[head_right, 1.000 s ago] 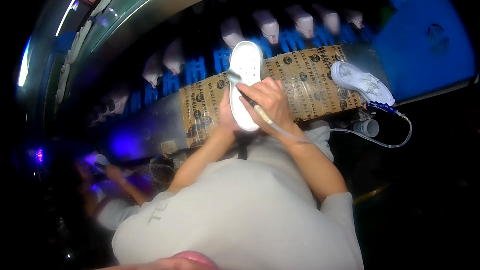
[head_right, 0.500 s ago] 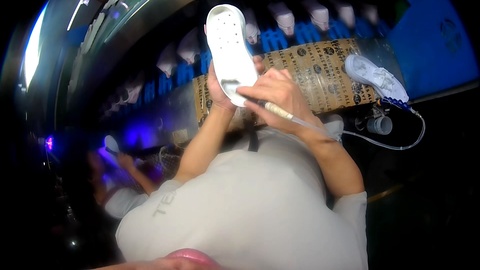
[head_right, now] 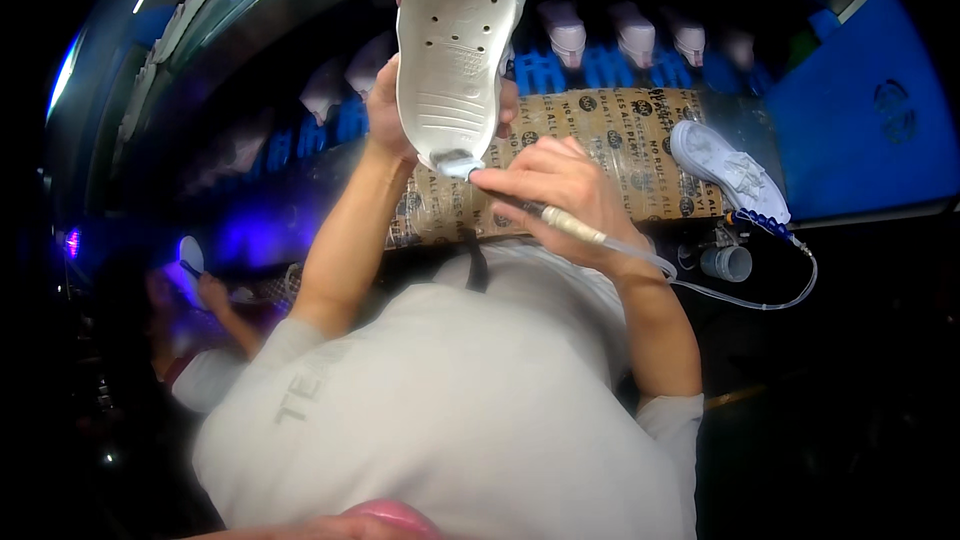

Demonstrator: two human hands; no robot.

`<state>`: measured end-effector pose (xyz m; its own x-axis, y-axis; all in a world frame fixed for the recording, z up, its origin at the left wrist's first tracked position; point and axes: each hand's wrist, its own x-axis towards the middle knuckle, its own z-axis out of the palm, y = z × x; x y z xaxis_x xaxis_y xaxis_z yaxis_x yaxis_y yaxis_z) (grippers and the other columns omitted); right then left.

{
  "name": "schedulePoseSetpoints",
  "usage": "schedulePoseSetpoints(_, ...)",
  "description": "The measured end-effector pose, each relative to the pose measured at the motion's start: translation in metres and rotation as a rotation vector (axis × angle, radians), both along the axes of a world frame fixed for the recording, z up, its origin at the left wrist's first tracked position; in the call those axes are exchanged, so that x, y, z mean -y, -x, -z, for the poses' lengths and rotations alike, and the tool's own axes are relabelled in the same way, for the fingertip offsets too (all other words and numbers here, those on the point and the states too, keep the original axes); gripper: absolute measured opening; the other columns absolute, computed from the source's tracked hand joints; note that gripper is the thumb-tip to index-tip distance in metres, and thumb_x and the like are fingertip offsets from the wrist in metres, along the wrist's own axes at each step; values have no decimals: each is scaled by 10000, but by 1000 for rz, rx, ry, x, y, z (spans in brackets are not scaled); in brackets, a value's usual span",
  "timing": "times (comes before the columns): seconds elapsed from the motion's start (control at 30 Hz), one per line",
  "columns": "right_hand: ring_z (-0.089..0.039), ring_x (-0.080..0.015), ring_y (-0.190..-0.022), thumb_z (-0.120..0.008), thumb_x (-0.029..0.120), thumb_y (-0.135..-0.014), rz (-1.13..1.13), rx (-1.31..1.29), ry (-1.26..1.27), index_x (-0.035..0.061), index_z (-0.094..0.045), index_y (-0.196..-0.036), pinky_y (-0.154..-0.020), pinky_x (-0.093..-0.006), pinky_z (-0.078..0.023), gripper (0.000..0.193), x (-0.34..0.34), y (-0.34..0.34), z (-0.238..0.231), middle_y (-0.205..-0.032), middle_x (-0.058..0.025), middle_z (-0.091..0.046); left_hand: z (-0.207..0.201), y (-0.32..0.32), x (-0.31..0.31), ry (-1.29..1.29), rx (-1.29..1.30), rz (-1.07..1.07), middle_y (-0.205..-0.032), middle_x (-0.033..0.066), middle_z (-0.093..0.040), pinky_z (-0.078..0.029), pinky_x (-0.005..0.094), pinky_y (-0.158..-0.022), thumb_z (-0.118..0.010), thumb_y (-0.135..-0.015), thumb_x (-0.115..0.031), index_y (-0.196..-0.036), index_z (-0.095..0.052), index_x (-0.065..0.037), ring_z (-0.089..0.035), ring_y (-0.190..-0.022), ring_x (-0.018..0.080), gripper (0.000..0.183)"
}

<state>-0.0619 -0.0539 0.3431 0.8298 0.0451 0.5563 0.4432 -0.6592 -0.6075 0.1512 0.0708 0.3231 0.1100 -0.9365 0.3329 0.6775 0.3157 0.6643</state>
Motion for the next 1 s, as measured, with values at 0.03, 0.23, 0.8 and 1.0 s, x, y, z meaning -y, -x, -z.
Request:
schedulePoseSetpoints(0.03, -595, -186, -757, -819, 80, -805, -57, 0, 78, 96, -786, -1139, -759, -334, -419, 336, 1, 1, -3, -858, -46, -703, -2, -2, 2, -5, 66, 14, -1252, 367, -600, -600, 552, -901, -302, -1005, -576, -1496, -421, 40, -687, -1076, 450, 796)
schedulePoseSetpoints(0.23, -576, -171, -661, -762, 61, -776, 8, 107, -273, -24, -760, -1063, -672, -312, -451, 299, 20, 10, -7, -802, -96, -720, -12, 19, 13, -232, -18, -85, -1157, 326, -655, -599, 521, -885, -297, -987, -474, -1451, -474, 34, -685, -1030, 432, 710)
schedulePoseSetpoints(0.8, -599, -194, -924, -789, 166, -768, 233, 284, -82, 109, -801, -1064, -938, -401, -392, 302, -29, -29, 3, -823, 13, -723, 56, 58, 21, -1, -393, -363, -1386, 131, -589, -504, 458, -1081, -446, -1014, -605, -1483, -455, -109, -606, -1247, 298, 682)
schedulePoseSetpoints(1.0, -595, -188, -885, -836, 209, -755, 240, 287, 173, 115, -796, -1064, -913, -388, -396, 325, -28, -22, 4, -812, 19, -717, 54, 57, 19, -50, -626, -58, -1181, 262, -615, -610, 459, -856, -569, -876, -702, -1408, -497, -130, -648, -1053, 357, 784)
